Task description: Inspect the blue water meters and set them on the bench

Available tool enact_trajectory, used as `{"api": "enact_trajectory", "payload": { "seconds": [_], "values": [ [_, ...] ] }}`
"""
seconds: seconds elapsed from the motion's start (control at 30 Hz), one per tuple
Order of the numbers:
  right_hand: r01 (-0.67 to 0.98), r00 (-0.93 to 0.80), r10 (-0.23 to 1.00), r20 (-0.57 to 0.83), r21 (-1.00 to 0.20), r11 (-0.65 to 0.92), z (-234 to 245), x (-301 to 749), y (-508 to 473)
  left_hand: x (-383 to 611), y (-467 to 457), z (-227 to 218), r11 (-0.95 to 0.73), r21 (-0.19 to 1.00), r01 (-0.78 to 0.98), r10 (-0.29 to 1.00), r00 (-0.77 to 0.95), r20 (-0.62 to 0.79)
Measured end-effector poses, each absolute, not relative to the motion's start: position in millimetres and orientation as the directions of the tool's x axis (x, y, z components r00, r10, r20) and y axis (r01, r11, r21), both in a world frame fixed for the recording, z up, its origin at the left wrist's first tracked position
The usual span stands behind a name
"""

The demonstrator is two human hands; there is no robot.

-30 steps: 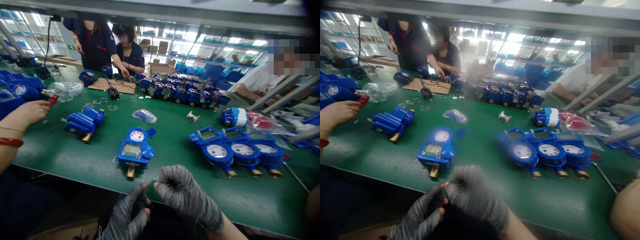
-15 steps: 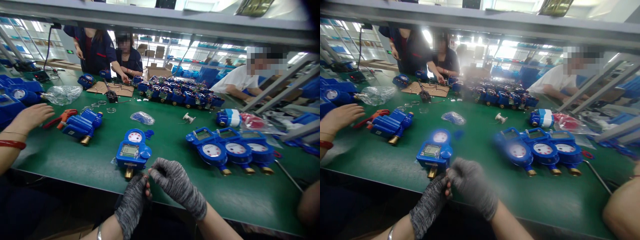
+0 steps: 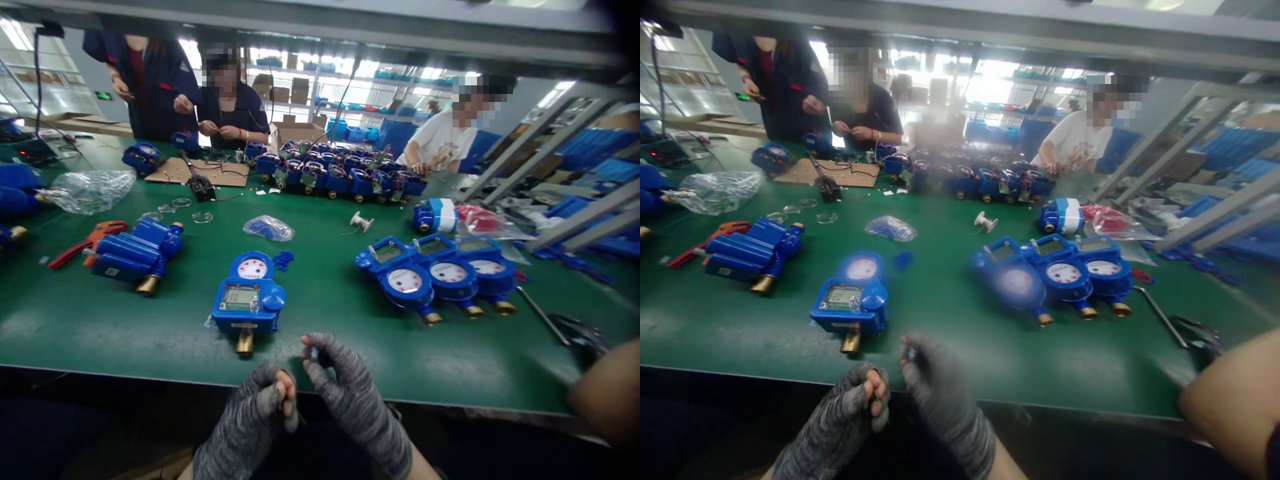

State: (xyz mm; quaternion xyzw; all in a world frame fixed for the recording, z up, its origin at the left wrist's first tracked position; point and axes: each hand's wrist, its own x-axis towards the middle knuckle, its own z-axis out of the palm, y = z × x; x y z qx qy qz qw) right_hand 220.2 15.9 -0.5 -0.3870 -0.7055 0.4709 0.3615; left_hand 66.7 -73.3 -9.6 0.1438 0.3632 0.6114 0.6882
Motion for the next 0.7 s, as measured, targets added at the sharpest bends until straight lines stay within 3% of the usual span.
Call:
{"api": "enact_trajectory", "payload": {
  "seconds": [0.07, 0.13, 0.33, 0.47, 0.7],
  "values": [
    [0.317, -0.388, 0.89, 0.242, -0.871, 0.375, -4, 223, 15, 67, -69, -9, 0.164, 0.673, -0.721, 0.936, -0.102, -0.337],
    [0.337, -0.399, 0.891, 0.217, -0.869, 0.362, -8, 227, 15, 67, -67, -11, 0.115, 0.753, -0.647, 0.916, -0.224, -0.332],
    [0.111, -0.423, 0.904, -0.057, -0.994, -0.011, -24, 227, 10, 64, -66, -17, -0.002, 0.967, -0.257, 0.822, -0.55, -0.144],
    [0.002, -0.451, 0.886, -0.108, -0.993, -0.12, -25, 222, 6, 65, -64, -11, -0.015, 0.991, -0.132, 0.821, -0.568, -0.063],
    [-0.005, -0.455, 0.888, -0.071, -0.997, -0.082, -27, 222, 5, 67, -65, -5, -0.039, 0.996, -0.081, 0.833, -0.553, -0.012]
  ]
}}
